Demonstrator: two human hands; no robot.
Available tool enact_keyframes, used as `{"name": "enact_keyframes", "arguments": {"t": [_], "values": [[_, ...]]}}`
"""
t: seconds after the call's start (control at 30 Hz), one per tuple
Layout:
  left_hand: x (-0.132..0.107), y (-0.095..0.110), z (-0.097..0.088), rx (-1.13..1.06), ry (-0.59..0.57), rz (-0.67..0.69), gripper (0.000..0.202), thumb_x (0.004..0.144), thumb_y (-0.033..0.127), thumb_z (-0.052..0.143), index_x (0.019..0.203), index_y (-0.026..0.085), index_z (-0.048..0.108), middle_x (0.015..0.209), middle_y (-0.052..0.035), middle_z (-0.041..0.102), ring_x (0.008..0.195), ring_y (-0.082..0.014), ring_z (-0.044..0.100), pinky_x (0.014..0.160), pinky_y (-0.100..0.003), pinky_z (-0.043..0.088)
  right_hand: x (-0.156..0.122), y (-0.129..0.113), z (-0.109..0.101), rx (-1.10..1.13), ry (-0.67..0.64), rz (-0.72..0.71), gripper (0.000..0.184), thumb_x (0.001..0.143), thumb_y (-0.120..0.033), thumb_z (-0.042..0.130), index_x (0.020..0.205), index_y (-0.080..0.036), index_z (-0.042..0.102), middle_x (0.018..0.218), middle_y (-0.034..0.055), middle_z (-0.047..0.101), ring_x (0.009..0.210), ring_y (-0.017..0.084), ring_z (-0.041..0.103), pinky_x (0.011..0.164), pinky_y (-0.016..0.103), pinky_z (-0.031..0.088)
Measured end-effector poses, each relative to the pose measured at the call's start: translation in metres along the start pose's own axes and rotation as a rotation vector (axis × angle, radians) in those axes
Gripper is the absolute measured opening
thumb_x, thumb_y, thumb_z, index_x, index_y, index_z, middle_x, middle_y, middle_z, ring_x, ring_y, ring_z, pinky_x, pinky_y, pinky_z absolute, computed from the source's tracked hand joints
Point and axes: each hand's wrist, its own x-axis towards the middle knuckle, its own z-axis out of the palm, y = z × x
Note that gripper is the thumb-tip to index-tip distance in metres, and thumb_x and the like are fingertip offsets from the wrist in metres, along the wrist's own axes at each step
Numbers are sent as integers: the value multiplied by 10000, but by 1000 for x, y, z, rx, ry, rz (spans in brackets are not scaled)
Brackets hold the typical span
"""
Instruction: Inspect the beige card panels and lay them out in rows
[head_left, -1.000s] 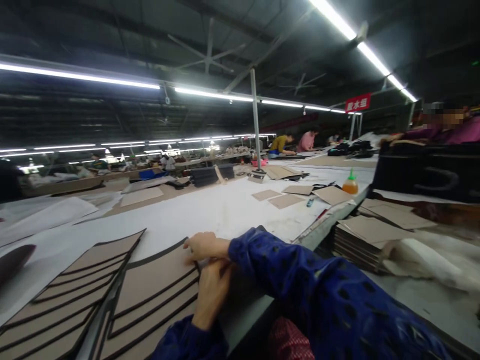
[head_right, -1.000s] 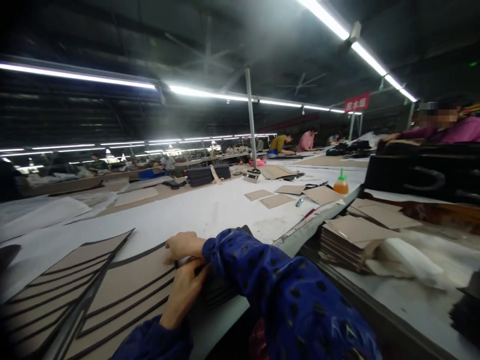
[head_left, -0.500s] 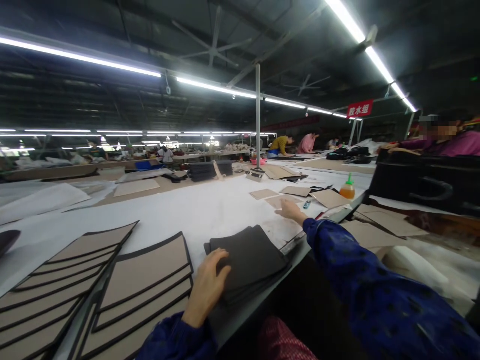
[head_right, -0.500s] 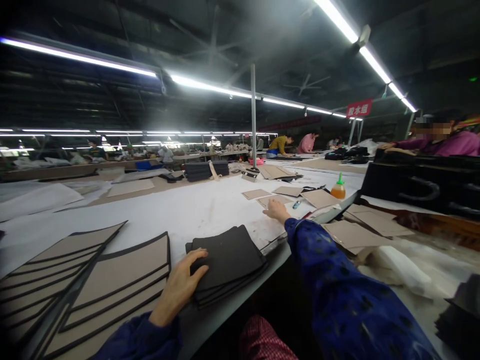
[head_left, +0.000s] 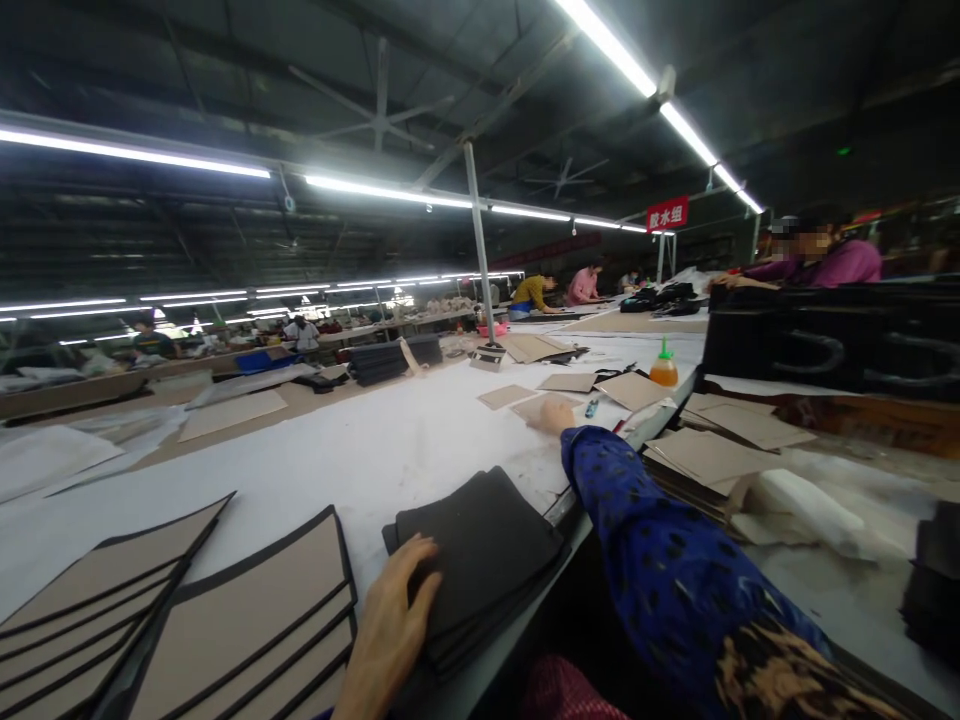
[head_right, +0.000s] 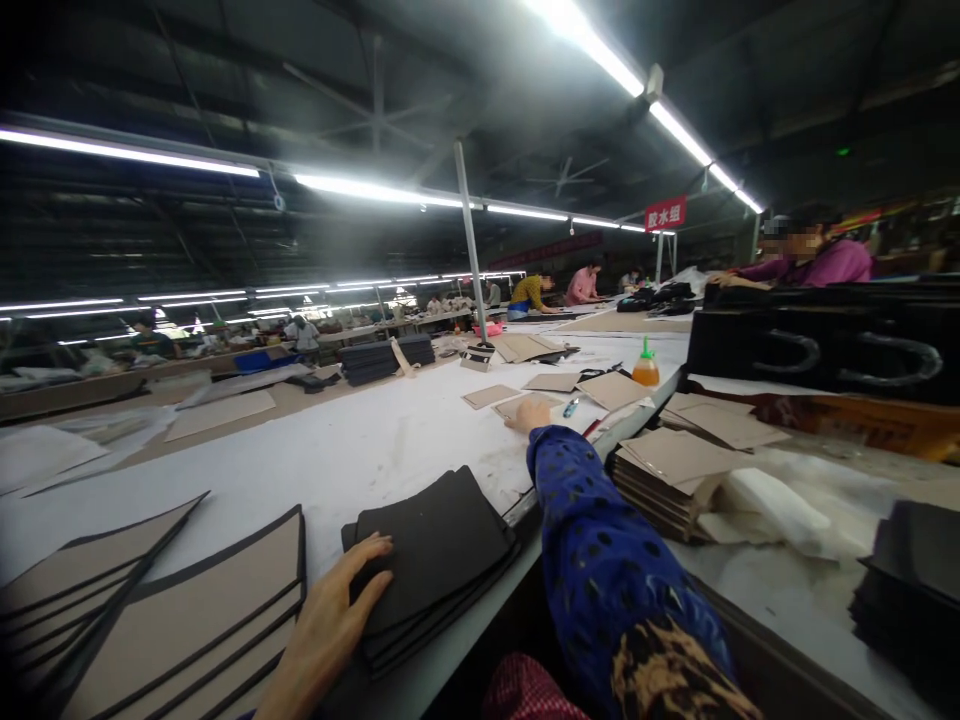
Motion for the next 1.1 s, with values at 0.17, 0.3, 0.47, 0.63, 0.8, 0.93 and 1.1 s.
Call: {"name": "enact_keyframes", "arguments": {"t": [0.17, 0.3, 0.47, 0.63, 0.8, 0.93, 1.1], "values": [[-2, 4, -1, 3, 10, 16, 313, 809, 313, 491, 1039, 183, 658, 1213, -98, 630, 1203, -268, 525, 1073, -477, 361, -12, 1, -1, -90, 100, -40, 347, 919, -400, 535, 1126, -124, 581, 1115, 94, 608, 974, 209, 596, 860, 411, 468], [-3, 10, -2, 10, 37, 42, 243, 797, 221, 526, 997, 203, 662, 1172, -69, 648, 1188, -256, 524, 1058, -466, 373, -29, 3, -18, -143, 230, -137, 274, 971, -300, 438, 1062, -102, 606, 1048, 143, 641, 927, 230, 609, 755, 340, 440], [-2, 23, -10, 89, 230, 139, 148, 798, 187, 608, 938, 205, 654, 994, -50, 667, 1016, -244, 560, 932, -444, 443, -49, -17, -59, -158, 412, -360, 352, 1003, -313, 314, 1040, -127, 611, 1060, 165, 643, 971, 263, 578, 693, 310, 343], [-5, 35, -19, 209, 638, 311, 95, 843, 192, 611, 934, 167, 621, 889, -61, 647, 889, -212, 553, 817, -375, 459, -105, -56, -107, -138, 689, -898, 328, 1004, -284, 322, 936, -177, 624, 979, 89, 672, 800, 193, 563, 683, 297, 336], [-10, 42, -21, 363, 856, 407, 228, 816, 169, 655, 1035, 133, 601, 937, -101, 632, 870, -212, 546, 781, -361, 437, -183, -90, -140, -157, 879, -1522, 297, 997, -169, 310, 892, -171, 588, 902, 63, 675, 692, 153, 536, 637, 286, 377], [-13, 44, -19, 432, 857, 483, 127, 800, 109, 659, 904, 155, 601, 823, -63, 638, 788, -193, 545, 733, -345, 408, -217, -100, -138, -100, 881, -1659, 117, 945, -188, 502, 858, -171, 578, 879, 28, 686, 653, 127, 541, 587, 270, 389], [-14, 43, -17, 435, 915, 476, 165, 782, 90, 667, 927, 125, 596, 887, -107, 607, 834, -210, 546, 751, -358, 438, -229, -98, -126, -62, 849, -1659, 124, 945, -190, 512, 845, -181, 585, 893, 23, 699, 658, 110, 572, 577, 257, 418]]}}
